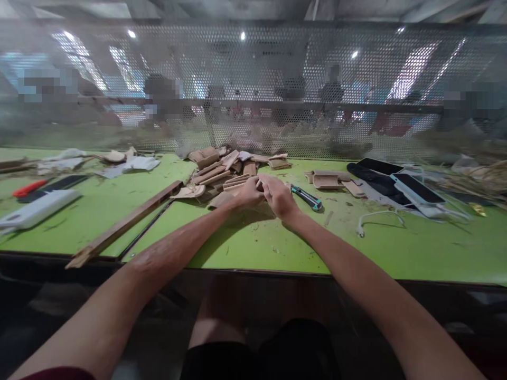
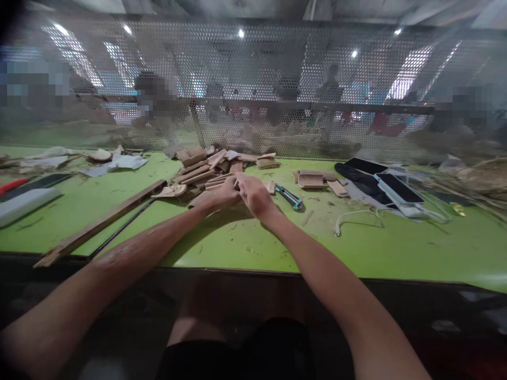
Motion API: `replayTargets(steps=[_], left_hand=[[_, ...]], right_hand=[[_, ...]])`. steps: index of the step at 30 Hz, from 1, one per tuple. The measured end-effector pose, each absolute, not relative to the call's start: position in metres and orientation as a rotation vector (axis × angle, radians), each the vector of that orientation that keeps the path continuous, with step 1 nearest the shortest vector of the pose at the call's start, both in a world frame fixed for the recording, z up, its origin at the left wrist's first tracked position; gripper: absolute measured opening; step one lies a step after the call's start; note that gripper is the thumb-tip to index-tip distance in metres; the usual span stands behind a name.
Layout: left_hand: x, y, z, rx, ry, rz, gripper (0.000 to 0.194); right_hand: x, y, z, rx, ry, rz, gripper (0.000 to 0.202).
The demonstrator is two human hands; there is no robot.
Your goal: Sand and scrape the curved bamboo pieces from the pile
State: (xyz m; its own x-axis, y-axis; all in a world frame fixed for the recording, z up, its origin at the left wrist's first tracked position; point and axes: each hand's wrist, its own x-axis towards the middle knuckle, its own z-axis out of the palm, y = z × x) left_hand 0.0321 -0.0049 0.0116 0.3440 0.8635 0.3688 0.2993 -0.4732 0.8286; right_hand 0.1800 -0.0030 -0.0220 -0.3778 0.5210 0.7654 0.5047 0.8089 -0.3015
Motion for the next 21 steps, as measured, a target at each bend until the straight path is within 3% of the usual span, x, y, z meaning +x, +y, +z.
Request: replayTargets(steps=[21], left_hand=[[0.026, 0.009, -0.008, 1.774, 0.787, 1.010, 0.030]], right_hand=[[0.210, 0.014, -0.018, -0.973, -1.682, -0.047, 0.040]])
